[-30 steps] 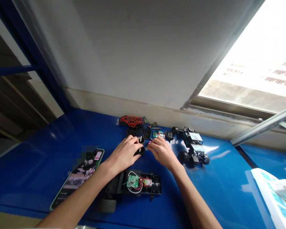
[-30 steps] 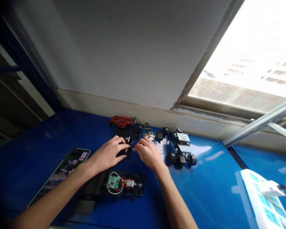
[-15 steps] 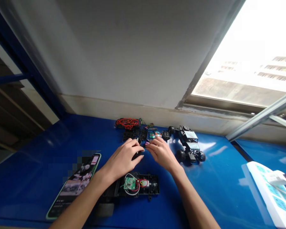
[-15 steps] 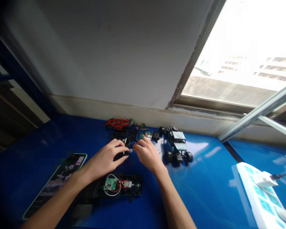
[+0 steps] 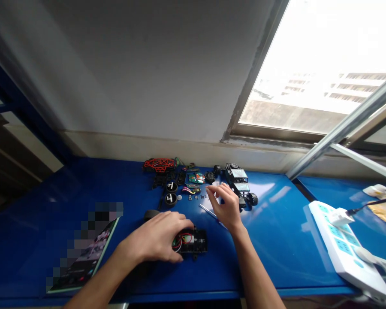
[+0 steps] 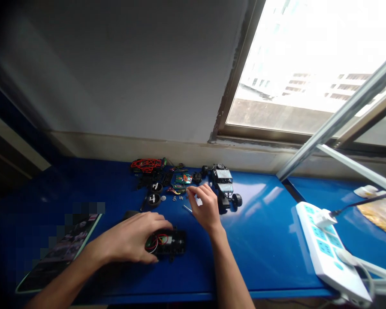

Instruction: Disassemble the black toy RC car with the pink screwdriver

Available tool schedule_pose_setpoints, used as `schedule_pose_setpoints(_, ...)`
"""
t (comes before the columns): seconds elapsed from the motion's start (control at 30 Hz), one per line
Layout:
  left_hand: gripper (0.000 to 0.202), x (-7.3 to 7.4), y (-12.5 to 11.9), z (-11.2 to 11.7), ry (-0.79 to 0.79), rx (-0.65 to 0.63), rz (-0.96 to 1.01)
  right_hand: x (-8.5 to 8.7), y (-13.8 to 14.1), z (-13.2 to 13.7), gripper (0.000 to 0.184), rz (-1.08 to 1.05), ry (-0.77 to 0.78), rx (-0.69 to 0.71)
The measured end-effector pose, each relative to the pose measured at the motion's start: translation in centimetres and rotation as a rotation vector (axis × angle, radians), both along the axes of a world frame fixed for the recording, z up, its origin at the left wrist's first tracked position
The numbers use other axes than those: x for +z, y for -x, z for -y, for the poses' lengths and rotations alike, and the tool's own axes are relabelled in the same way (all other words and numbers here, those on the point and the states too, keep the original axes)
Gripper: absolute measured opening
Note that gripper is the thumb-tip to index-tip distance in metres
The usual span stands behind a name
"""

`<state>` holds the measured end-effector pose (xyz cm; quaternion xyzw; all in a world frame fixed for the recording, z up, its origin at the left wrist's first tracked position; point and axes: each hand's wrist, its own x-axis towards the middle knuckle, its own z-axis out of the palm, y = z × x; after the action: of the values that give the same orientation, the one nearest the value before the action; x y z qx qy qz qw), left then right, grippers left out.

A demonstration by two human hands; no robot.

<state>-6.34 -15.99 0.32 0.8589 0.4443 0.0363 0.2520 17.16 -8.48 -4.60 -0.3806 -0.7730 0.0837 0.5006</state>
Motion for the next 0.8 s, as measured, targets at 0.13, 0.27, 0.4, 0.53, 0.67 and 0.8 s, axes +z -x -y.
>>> schedule_pose_setpoints(0.13,0.068,-0.2,-2.2,-0.9,-0.035,-0.02,0.024,-0.1,-0.8,-0.2,0.019,-0.095,0.054,-0.035)
schedule_pose_setpoints(0.27,0.067,-0.1,-3.6,-1.1,-0.022,-0.035,0.053,-0.9,-0.9,-0.4,0.022,-0.148,0.137,-0.04)
schedule_pose_setpoints(0.4,0.069,0.0,-3.2,-1.8,0.032,-0.058,0.21,-1.4,-0.7,-0.5,0.027,-0.196,0.232,-0.022)
schedule_pose_setpoints(0.53,0.036,-0.6,-1.6,-3.7,-0.049,0.049,0.442,-1.2,-0.4,-0.2,0.026,-0.251,0.311,0.014)
schedule_pose_setpoints(0.67,0.036,-2.1,0.1,-4.8,-0.27,0.329,0.536,-1.0,-0.1,0.0,0.021,-0.327,0.406,0.061)
schedule_pose_setpoints(0.8,0.042,-3.5,1.2,-4.3,-0.331,0.418,0.612,-1.1,0.3,-0.1,0.02,-0.413,0.53,0.136)
